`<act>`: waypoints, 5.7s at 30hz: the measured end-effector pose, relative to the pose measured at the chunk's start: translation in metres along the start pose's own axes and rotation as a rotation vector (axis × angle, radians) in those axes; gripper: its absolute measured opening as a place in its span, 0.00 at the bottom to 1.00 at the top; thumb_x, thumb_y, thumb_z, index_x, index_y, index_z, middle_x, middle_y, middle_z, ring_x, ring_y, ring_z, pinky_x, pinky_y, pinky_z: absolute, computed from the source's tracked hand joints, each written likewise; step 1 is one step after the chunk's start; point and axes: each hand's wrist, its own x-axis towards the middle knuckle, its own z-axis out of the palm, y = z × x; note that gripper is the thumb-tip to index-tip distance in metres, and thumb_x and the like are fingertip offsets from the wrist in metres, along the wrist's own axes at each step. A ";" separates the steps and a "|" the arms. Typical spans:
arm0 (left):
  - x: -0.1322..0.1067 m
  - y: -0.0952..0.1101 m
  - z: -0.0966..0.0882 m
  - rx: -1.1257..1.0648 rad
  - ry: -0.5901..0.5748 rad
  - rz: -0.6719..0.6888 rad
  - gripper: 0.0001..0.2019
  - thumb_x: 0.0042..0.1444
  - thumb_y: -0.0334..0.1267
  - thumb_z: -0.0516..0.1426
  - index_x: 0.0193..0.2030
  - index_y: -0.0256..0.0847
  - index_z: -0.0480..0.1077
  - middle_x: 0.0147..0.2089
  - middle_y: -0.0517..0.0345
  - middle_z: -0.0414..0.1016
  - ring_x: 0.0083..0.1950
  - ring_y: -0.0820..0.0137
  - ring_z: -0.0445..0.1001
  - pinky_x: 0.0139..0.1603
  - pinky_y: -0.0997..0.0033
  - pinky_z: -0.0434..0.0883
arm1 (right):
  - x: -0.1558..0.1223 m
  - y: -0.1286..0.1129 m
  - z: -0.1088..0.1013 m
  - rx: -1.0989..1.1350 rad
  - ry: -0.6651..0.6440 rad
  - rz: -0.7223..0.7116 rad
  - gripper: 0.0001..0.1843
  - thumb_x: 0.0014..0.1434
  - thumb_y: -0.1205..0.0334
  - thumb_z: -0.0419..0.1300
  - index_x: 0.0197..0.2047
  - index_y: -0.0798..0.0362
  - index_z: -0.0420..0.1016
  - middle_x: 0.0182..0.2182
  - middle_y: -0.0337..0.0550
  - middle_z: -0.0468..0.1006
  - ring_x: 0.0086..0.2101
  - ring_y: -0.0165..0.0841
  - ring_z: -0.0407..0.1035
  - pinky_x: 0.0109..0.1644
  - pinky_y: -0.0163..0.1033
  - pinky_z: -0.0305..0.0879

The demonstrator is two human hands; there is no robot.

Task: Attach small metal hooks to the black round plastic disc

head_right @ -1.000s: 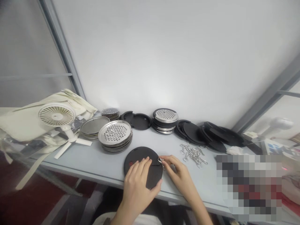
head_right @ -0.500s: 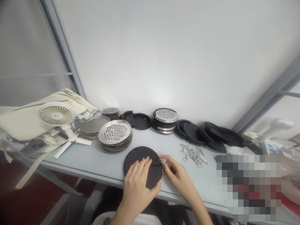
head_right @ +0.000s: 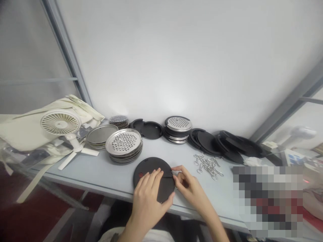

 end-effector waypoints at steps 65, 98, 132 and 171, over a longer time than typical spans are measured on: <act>0.001 0.001 -0.001 0.011 -0.002 0.004 0.25 0.54 0.44 0.58 0.57 0.36 0.67 0.57 0.51 0.72 0.55 0.58 0.71 0.59 0.56 0.67 | 0.000 -0.001 0.000 0.006 0.017 0.048 0.21 0.68 0.48 0.47 0.57 0.51 0.64 0.26 0.35 0.66 0.28 0.32 0.63 0.35 0.35 0.62; 0.003 0.001 -0.002 0.027 0.000 0.014 0.24 0.55 0.44 0.57 0.57 0.37 0.67 0.56 0.50 0.73 0.55 0.58 0.72 0.58 0.56 0.68 | -0.001 -0.008 0.000 0.011 -0.022 -0.004 0.15 0.68 0.49 0.49 0.51 0.50 0.60 0.23 0.33 0.64 0.26 0.30 0.59 0.31 0.34 0.59; 0.001 0.001 -0.002 0.021 -0.001 0.000 0.24 0.55 0.45 0.58 0.57 0.37 0.67 0.57 0.52 0.72 0.56 0.59 0.71 0.59 0.57 0.67 | 0.001 0.003 -0.001 0.001 0.074 0.042 0.20 0.68 0.50 0.49 0.57 0.50 0.64 0.25 0.34 0.63 0.28 0.31 0.61 0.35 0.35 0.61; 0.002 0.002 -0.004 0.029 -0.005 0.006 0.23 0.56 0.43 0.57 0.57 0.37 0.67 0.57 0.50 0.72 0.56 0.58 0.71 0.59 0.56 0.66 | 0.001 0.001 -0.001 0.033 0.018 -0.004 0.18 0.67 0.50 0.50 0.53 0.52 0.66 0.25 0.35 0.65 0.28 0.31 0.62 0.33 0.35 0.60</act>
